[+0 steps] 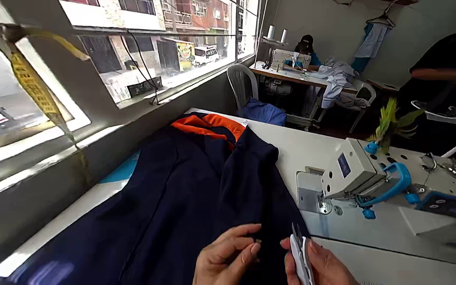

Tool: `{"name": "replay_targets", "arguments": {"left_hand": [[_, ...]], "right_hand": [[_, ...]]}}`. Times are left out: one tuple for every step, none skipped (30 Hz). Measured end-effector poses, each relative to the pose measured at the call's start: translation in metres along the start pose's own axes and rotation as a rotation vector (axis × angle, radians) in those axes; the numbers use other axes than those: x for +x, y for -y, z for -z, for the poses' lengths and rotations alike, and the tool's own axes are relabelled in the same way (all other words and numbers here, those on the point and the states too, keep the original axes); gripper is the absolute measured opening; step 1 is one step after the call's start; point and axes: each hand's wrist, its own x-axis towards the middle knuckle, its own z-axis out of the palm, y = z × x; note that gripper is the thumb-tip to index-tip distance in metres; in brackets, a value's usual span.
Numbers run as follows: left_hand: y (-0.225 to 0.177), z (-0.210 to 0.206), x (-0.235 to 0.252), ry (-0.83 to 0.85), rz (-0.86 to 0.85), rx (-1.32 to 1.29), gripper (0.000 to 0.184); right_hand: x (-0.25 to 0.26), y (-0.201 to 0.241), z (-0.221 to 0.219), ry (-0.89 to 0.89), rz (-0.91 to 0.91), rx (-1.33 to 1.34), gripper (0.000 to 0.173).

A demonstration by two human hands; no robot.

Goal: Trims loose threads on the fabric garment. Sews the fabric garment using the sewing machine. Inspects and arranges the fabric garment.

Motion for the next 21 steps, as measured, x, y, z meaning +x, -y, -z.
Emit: {"name": "replay_targets", "arguments": {"left_hand": [[-0.004, -0.001, 0.001, -0.012, -0.062, 0.033, 0.012], [-0.007, -0.002, 0.002, -0.026, -0.121, 0.07, 0.012], [-0.012, -0.003, 0.002, -0.028, -0.156, 0.094, 0.011], [-0.017, -0.002, -0.002, -0.013, -0.172, 0.091, 0.01], [-0.022, 0.001, -0.006, 0.013, -0.178, 0.068, 0.01], [-0.024, 0.003, -0.009, 0.04, -0.174, 0.024, 0.011], [-0.025, 0.007, -0.011, 0.063, -0.161, -0.039, 0.011], [-0.025, 0.01, -0.013, 0.081, -0.135, -0.114, 0.011], [-0.025, 0.015, -0.015, 0.094, -0.098, -0.193, 0.011], [-0.026, 0.019, -0.017, 0.103, -0.066, -0.265, 0.011], [-0.025, 0.022, -0.017, 0.107, -0.036, -0.324, 0.011], [-0.025, 0.024, -0.018, 0.102, -0.01, -0.369, 0.01], [-0.025, 0.026, -0.02, 0.094, 0.007, -0.396, 0.01], [-0.024, 0.027, -0.021, 0.085, 0.015, -0.415, 0.01], [-0.023, 0.029, -0.021, 0.076, 0.017, -0.429, 0.01], [-0.022, 0.03, -0.021, 0.07, 0.019, -0.435, 0.01], [-0.021, 0.03, -0.022, 0.066, 0.024, -0.442, 0.01], [-0.019, 0.031, -0.022, 0.066, 0.029, -0.452, 0.01], [-0.018, 0.031, -0.023, 0.068, 0.03, -0.46, 0.01], [-0.016, 0.032, -0.024, 0.076, 0.026, -0.464, 0.009], [-0.015, 0.032, -0.025, 0.085, 0.018, -0.464, 0.009]], "right_hand": [[-0.002, 0.006, -0.001, 0.076, 0.026, -0.026, 0.038], [-0.003, 0.011, -0.001, 0.162, 0.044, -0.061, 0.039], [-0.005, 0.015, -0.002, 0.212, 0.053, -0.109, 0.04], [-0.009, 0.015, -0.005, 0.227, 0.032, -0.152, 0.04], [-0.013, 0.012, -0.008, 0.224, -0.005, -0.189, 0.04], [-0.013, 0.008, -0.012, 0.215, -0.038, -0.222, 0.04], [-0.011, 0.005, -0.015, 0.205, -0.071, -0.241, 0.039], [-0.009, 0.001, -0.017, 0.198, -0.103, -0.25, 0.037], [-0.007, -0.003, -0.02, 0.188, -0.135, -0.258, 0.036], [-0.003, -0.007, -0.022, 0.19, -0.163, -0.261, 0.036], [0.0, -0.009, -0.022, 0.2, -0.184, -0.259, 0.036], [0.003, -0.012, -0.022, 0.205, -0.208, -0.253, 0.034], [0.006, -0.014, -0.023, 0.2, -0.229, -0.247, 0.033], [0.01, -0.016, -0.025, 0.191, -0.246, -0.242, 0.033], [0.015, -0.017, -0.026, 0.19, -0.26, -0.232, 0.033], [0.02, -0.017, -0.027, 0.192, -0.275, -0.216, 0.034], [0.024, -0.017, -0.028, 0.203, -0.287, -0.199, 0.034], [0.028, -0.017, -0.028, 0.221, -0.298, -0.188, 0.035], [0.031, -0.017, -0.029, 0.236, -0.312, -0.178, 0.035], [0.034, -0.016, -0.029, 0.252, -0.326, -0.17, 0.035], [0.037, -0.017, -0.03, 0.258, -0.337, -0.158, 0.035]]}}
